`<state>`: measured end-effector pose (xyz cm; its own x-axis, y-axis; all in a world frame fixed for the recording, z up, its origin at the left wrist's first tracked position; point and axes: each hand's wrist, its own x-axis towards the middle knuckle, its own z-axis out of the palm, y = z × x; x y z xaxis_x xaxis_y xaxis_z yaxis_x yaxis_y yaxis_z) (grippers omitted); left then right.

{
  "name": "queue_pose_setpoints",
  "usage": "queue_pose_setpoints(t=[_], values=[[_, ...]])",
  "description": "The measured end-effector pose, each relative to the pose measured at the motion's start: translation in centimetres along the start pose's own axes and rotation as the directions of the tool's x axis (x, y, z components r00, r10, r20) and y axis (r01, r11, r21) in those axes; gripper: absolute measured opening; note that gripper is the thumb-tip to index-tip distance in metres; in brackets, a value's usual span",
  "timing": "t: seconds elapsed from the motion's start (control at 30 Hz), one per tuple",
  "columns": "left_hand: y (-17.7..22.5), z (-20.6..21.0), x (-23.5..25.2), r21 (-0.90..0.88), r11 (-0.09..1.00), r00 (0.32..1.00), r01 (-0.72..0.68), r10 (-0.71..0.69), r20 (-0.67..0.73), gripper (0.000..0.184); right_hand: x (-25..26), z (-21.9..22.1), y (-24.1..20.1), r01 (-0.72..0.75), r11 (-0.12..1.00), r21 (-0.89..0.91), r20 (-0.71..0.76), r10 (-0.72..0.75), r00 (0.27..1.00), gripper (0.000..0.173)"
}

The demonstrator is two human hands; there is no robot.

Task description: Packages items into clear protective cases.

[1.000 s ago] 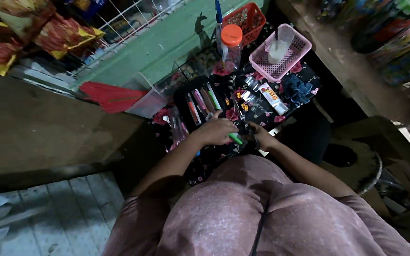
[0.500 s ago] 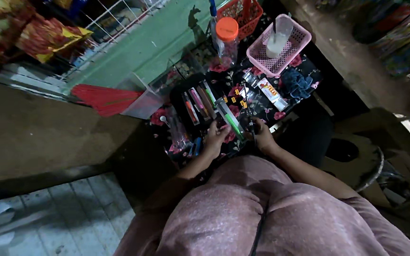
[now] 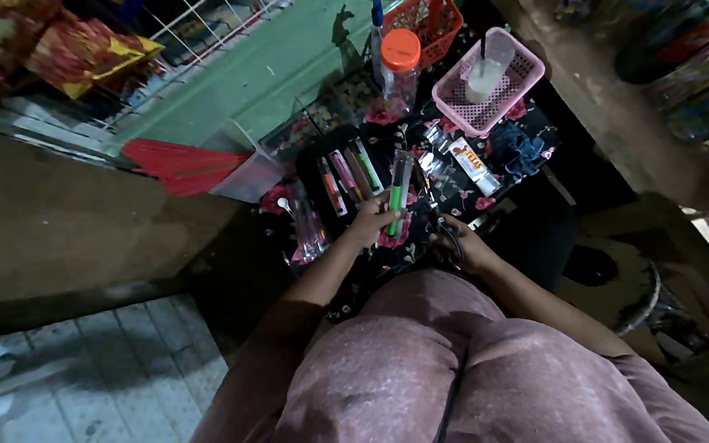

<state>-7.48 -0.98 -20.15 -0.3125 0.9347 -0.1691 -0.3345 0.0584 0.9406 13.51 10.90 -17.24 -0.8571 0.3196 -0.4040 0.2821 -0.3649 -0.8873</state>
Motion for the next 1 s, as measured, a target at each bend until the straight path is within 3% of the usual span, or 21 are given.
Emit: queue_pose_setpoints(t=[0.07, 0.13, 0.27, 0.43, 0.57, 1.0], values=[[-0.1, 0.2, 0.8, -0.068, 0.998, 0.999, 0.008, -0.005, 0.033, 0.039, -0.2, 0.0, -0.2, -0.01, 0.999, 0.032, 0.035, 0.009, 0.999, 0.043], [0.0, 1.2, 1.5, -0.176, 0.984, 0.999, 0.009, -0.017, -0.041, 0.034, -0.1, -0.5, -0.3, 0.011, 1.0, 0.022, 0.035, -0.011, 0.999, 0.042], [1.8, 3.0, 2.6, -0.33, 0.942, 0.937, 0.051, -0.16, -0.31, 0.028, -0.6, -1.6, -0.3, 0.005, 0.98, -0.2, -0.053, -0.016, 0.998, 0.054], [3.6, 3.4, 2.8, -0.345, 0.939, 0.9, -0.009, -0.143, -0.412, 0.024, -2.2, -2.1, 0.3, 0.045, 0.902, -0.429, -0.014, -0.057, 0.998, 0.071], [4.8, 4.1, 2.6, -0.414, 0.908, 0.906, -0.064, -0.121, -0.406, 0.009, -2.6, -2.1, 0.6, 0.046, 0.872, -0.488, -0.006, -0.057, 0.998, 0.077], [5.7, 5.5, 1.4, -0.406, 0.906, 0.93, -0.123, -0.037, -0.366, 0.013, -3.0, -0.6, -0.9, 0.118, 0.849, -0.515, -0.002, -0.139, 0.99, 0.073]])
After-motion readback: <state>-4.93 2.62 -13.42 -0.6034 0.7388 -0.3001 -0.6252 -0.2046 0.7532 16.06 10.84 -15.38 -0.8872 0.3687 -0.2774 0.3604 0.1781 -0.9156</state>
